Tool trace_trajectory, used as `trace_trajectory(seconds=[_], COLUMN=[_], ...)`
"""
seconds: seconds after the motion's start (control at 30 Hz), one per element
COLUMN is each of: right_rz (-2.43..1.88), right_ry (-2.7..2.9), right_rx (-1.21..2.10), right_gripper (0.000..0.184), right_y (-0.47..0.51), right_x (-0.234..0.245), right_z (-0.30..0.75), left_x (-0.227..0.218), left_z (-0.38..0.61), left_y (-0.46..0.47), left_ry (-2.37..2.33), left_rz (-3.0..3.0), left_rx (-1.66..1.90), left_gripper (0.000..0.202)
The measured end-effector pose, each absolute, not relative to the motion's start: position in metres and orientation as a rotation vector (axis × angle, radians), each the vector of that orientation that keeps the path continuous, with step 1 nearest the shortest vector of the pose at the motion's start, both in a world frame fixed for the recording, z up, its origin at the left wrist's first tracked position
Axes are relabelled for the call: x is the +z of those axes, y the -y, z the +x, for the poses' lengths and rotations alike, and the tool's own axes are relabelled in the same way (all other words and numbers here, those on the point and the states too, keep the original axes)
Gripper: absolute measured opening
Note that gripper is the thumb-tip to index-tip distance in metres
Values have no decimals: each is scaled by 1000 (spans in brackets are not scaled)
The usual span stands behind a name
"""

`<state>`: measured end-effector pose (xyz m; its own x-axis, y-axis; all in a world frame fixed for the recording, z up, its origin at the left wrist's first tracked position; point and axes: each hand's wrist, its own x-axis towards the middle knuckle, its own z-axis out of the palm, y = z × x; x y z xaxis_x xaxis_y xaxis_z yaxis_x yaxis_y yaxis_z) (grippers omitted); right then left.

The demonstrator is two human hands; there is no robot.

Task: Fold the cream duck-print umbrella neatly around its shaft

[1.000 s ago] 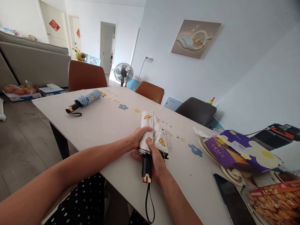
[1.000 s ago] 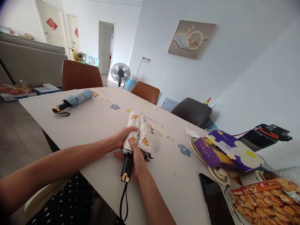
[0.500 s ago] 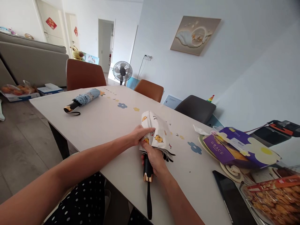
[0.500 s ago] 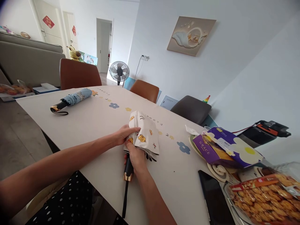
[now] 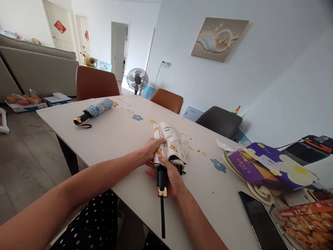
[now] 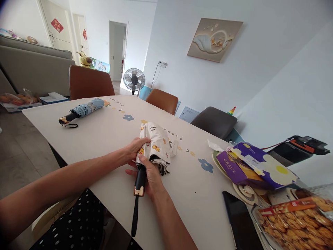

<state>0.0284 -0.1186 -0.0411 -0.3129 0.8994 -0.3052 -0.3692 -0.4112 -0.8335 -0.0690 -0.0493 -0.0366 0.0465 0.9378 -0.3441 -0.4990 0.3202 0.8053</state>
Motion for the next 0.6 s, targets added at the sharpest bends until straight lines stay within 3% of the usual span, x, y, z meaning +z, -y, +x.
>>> trace_trajectory(seconds=[0.23, 0.33, 0.43, 0.6], right_rz=[-1170, -1295, -1266, -1151], right_ry=[741, 765, 770, 765], right_rx=[1857, 1831, 1855, 1911], right_gripper=[17, 18, 18, 16], right_y=[115, 114, 112, 110], right_x=[-41, -42, -45, -49], right_z=[31, 31, 31, 35], left_x=[-47, -48, -38, -10], left_z=[-73, -80, -79, -38], left_y=[43, 37, 31, 21], left_ry=[-941, -1417, -1662, -1109], left_rz=[806, 1152, 1640, 2363], left_rx=[1113, 1307, 1501, 1008], left_gripper=[31, 46, 45, 34])
